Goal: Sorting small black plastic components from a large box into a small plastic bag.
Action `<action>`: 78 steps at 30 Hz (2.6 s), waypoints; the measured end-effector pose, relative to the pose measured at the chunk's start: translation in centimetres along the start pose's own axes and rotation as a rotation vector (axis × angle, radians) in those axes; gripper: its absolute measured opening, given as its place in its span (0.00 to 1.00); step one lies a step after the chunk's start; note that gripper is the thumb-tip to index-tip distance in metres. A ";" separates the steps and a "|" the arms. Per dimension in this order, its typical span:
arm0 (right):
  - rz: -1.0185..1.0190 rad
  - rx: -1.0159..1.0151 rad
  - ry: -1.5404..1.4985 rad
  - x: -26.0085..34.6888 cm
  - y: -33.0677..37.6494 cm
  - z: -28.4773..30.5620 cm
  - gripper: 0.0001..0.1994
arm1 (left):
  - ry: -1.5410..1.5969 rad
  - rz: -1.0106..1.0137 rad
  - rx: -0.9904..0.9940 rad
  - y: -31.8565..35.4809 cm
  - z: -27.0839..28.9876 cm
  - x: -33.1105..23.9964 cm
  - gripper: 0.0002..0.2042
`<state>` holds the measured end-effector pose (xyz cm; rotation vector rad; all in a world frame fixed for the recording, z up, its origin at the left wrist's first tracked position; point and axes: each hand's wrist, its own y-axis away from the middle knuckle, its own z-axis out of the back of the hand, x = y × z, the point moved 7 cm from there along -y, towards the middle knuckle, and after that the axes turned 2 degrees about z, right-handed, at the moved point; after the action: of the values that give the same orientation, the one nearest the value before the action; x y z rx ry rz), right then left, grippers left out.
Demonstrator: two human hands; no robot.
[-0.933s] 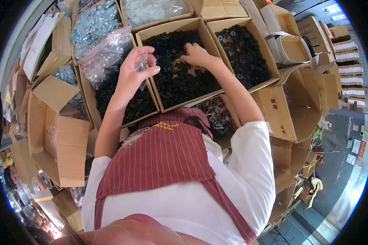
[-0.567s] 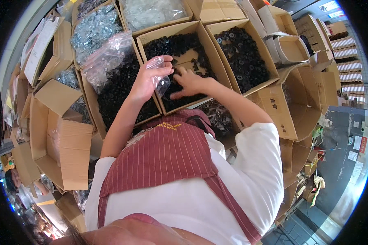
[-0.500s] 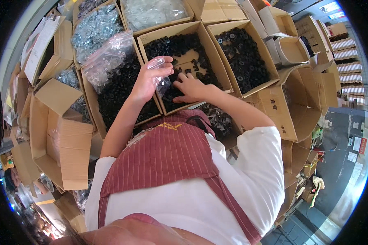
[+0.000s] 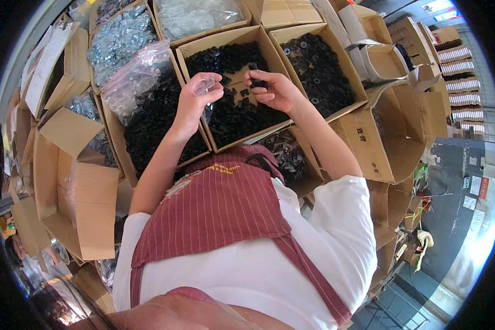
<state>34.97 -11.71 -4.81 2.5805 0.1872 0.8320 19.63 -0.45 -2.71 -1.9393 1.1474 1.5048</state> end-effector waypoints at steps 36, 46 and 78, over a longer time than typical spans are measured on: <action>0.496 -0.175 1.183 1.8 3.9 -11.9 0.12 | -0.100 -0.184 0.137 0.8 -2.2 -0.1 0.15; 0.838 -0.175 1.588 2.0 4.4 -13.3 0.16 | -0.110 -0.217 0.168 1.1 -2.6 -0.5 0.16; 0.436 -0.015 1.161 2.3 4.5 -13.8 0.12 | -0.092 -0.098 0.202 1.0 -3.0 1.3 0.16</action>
<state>28.75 -10.35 8.39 1.8090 -0.0671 2.3687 20.67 -3.69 -2.83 -1.7479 1.1027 1.3568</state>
